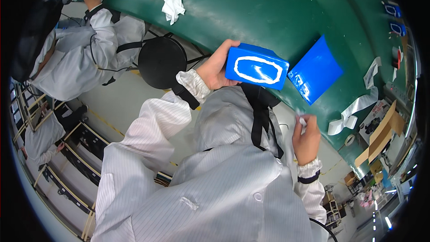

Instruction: Cleaning the adhesive area on a battery pack with a wipe, applying a label, and transporting the pack through a factory environment.

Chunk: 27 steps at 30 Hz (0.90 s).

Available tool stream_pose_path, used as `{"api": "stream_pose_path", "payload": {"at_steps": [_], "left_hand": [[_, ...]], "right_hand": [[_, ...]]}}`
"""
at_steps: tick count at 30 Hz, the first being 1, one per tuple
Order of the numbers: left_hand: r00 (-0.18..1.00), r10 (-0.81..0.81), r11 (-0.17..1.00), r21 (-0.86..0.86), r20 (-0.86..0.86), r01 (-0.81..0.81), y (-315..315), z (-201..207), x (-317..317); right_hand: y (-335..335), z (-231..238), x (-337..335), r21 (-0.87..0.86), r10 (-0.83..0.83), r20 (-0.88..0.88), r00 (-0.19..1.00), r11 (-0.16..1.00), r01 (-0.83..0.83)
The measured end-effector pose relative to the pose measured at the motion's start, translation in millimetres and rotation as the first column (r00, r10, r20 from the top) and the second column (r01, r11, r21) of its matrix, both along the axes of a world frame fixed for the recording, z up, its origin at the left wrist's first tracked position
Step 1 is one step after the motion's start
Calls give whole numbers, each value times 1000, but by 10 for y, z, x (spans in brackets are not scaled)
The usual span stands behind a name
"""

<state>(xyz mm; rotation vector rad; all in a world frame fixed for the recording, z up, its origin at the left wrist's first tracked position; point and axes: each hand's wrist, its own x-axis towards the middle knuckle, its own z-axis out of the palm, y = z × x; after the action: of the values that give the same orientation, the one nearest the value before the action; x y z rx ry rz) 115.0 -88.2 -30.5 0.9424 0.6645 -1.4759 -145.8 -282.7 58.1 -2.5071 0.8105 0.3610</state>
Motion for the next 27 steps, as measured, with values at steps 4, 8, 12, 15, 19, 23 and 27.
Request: {"api": "stream_pose_path", "payload": {"at_steps": [4, 8, 12, 15, 19, 23, 27], "left_hand": [[1000, 6, 998, 56, -14, -5, -74, 78, -14], [1000, -16, 998, 57, -27, 17, -55, 13, 11], [999, -28, 999, 40, -15, 29, -58, 74, 18], [999, 39, 999, 14, 29, -39, -89, 217, -9], [974, 109, 994, -7, 196, -109, -93, 235, -183], [950, 101, 988, 81, 295, -130, -85, 222, -252], [945, 108, 985, 92, 309, -143, -91, 222, -267]], "right_hand": [[172, -61, 614, -47, 58, 465, 883, 998, -41], [265, -107, 858, -129, 191, 510, 839, 981, -145], [383, -135, 757, 39, -169, 333, 928, 985, 166], [318, -295, 720, 322, -402, 297, 866, 896, 305], [395, -447, 844, 690, -556, 179, 812, 659, 299], [571, -566, 898, 758, -625, 189, 757, 583, 292], [621, -511, 1000, 833, -769, 31, 638, 373, 409]]}}
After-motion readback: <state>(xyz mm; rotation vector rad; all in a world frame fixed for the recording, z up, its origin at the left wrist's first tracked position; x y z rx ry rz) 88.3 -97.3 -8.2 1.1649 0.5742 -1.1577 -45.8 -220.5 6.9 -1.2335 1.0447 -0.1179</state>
